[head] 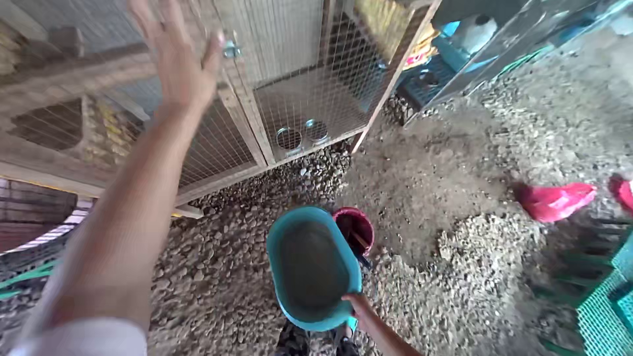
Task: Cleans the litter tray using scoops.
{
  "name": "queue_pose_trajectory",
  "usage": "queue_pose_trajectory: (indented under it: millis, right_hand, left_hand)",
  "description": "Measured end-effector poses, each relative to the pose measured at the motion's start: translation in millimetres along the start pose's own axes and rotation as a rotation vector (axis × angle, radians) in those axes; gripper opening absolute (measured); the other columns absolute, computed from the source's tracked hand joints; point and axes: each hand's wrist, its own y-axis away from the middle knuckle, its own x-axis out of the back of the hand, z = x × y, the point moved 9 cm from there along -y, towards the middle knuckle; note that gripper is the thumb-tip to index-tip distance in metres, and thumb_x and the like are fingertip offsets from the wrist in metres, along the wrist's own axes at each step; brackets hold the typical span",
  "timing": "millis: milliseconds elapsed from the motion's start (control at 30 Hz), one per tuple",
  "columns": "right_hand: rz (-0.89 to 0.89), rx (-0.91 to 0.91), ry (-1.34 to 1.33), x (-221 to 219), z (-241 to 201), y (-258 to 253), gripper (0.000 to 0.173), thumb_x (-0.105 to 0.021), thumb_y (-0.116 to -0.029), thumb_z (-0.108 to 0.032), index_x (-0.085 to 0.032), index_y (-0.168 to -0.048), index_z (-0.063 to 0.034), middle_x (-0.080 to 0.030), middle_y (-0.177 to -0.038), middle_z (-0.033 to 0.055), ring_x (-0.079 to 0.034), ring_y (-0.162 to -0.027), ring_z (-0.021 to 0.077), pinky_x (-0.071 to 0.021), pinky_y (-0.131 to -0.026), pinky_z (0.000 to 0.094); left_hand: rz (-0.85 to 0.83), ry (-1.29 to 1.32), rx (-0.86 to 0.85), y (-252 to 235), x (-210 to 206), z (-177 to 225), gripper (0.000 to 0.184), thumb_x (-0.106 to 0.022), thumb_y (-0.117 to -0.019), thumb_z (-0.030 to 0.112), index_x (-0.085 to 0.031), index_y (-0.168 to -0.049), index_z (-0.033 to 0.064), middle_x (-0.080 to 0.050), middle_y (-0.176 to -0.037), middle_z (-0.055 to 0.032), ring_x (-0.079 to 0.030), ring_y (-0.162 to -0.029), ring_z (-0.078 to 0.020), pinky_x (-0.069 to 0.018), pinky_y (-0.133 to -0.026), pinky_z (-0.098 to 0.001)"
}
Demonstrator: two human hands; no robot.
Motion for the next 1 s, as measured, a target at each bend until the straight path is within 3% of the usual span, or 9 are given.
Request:
queue_pose_trajectory:
  millis: [67,167,300,467,667,733,800,867,1000]
  right_hand:
    - [-0.039,-0.006,0.081,-42.8,-7.4,-34.8,0.058,-0.074,-0.0873,-0.003,-0.049,-0.139,0.0045,-0.059,-0.126,0.029,-0.063,-0.106,0.0384,-0.0546,-0.084,0.0531]
    - [-0.111,0.043,0.166,-113.1,-19.8,-101.3,0.052,-0.075,-0.0875,-0.005,-0.053,-0.134,0.0055,-0.06,-0.119,0.0262,-0.061,-0.096,0.0337,-0.0525,-0.077,0.0485]
    - [-0.171,0.107,0.254,-185.9,-22.5,-202.1,0.056,-0.077,-0.0888,-0.011,-0.052,-0.137,0.006,-0.06,-0.126,0.0293,-0.062,-0.107,0.0388,-0.0537,-0.087,0.0541]
    - [-0.23,0.174,0.262,-212.0,-10.6,-308.3,0.061,-0.075,-0.089,-0.007,-0.047,-0.142,0.0039,-0.061,-0.122,0.0267,-0.063,-0.1,0.0341,-0.0542,-0.081,0.0489]
    - [-0.426,0.389,0.614,-163.5,-35.9,-335.9,0.055,-0.053,-0.1087,-0.029,-0.039,-0.155,-0.0031,-0.058,-0.142,0.0209,-0.066,-0.118,0.033,-0.0568,-0.094,0.049]
    - [-0.286,0.793,0.852,-116.5,-91.5,-299.8,0.04,-0.053,-0.1062,-0.015,-0.056,-0.144,-0.0002,-0.069,-0.13,0.0169,-0.072,-0.108,0.0255,-0.0593,-0.092,0.0424]
    - [0.061,1.116,1.092,-55.7,-149.6,-291.6,0.032,-0.059,-0.1019,-0.01,-0.066,-0.131,0.0028,-0.071,-0.121,0.0227,-0.071,-0.108,0.0347,-0.0567,-0.096,0.0527]
    - [0.297,0.977,1.378,-6.3,-171.2,-333.1,0.044,-0.063,-0.1028,-0.021,-0.058,-0.14,0.0032,-0.059,-0.138,0.032,-0.056,-0.13,0.0492,-0.0399,-0.11,0.0664]
    - [0.296,0.677,1.652,26.8,-127.7,-401.0,0.073,-0.061,-0.1001,-0.016,-0.031,-0.163,-0.0371,-0.058,-0.14,0.0299,-0.055,-0.127,0.054,-0.0434,-0.104,0.071]
  left_hand:
    - [-0.123,0.084,0.175,127.4,-53.3,-51.0,0.091,-0.065,-0.0964,0.042,-0.017,-0.164,0.0048,-0.009,-0.166,-0.0324,-0.011,-0.154,-0.0503,-0.0175,-0.123,-0.0629]
    - [-0.377,0.222,0.855,422.2,-209.5,-200.4,0.105,-0.077,-0.0893,0.042,-0.012,-0.165,0.0091,-0.019,-0.166,-0.0272,-0.025,-0.151,-0.0454,-0.0291,-0.119,-0.0625]
    - [-0.575,0.644,1.687,732.2,-374.1,-266.8,0.078,-0.07,-0.0924,0.05,-0.042,-0.153,0.0106,-0.046,-0.151,-0.0256,-0.046,-0.135,-0.0462,-0.0396,-0.1,-0.0725]
    - [-0.354,0.51,1.47,745.7,-459.8,-286.8,0.095,-0.073,-0.0896,-0.003,-0.015,-0.165,0.0116,-0.04,-0.155,-0.0293,-0.045,-0.14,-0.0442,-0.0393,-0.112,-0.0594]
    - [-0.477,0.591,1.393,753.2,-515.6,-307.8,0.051,-0.068,-0.0952,0.007,-0.051,-0.141,-0.0047,-0.06,-0.132,-0.0292,-0.06,-0.121,-0.0388,-0.0481,-0.102,-0.0553]
    - [-0.481,0.698,1.374,749.9,-522.6,-307.9,0.052,-0.06,-0.1038,0.017,-0.043,-0.149,-0.0036,-0.054,-0.141,-0.0293,-0.055,-0.13,-0.038,-0.043,-0.109,-0.0529]
    - [-0.492,0.756,1.373,747.7,-528.3,-310.6,0.057,-0.056,-0.1067,0.028,-0.038,-0.153,-0.0011,-0.049,-0.147,-0.0287,-0.049,-0.137,-0.0382,-0.0399,-0.112,-0.0538]
    - [-0.495,0.73,1.36,745.2,-528.2,-312.6,0.055,-0.059,-0.1051,0.022,-0.04,-0.151,-0.0021,-0.05,-0.145,-0.029,-0.05,-0.134,-0.039,-0.0419,-0.109,-0.0545]
    - [-0.388,0.585,1.241,733.1,-528.6,-318.2,0.055,-0.068,-0.094,0.01,-0.048,-0.145,-0.0004,-0.059,-0.133,-0.0278,-0.058,-0.124,-0.0398,-0.0476,-0.103,-0.0571]
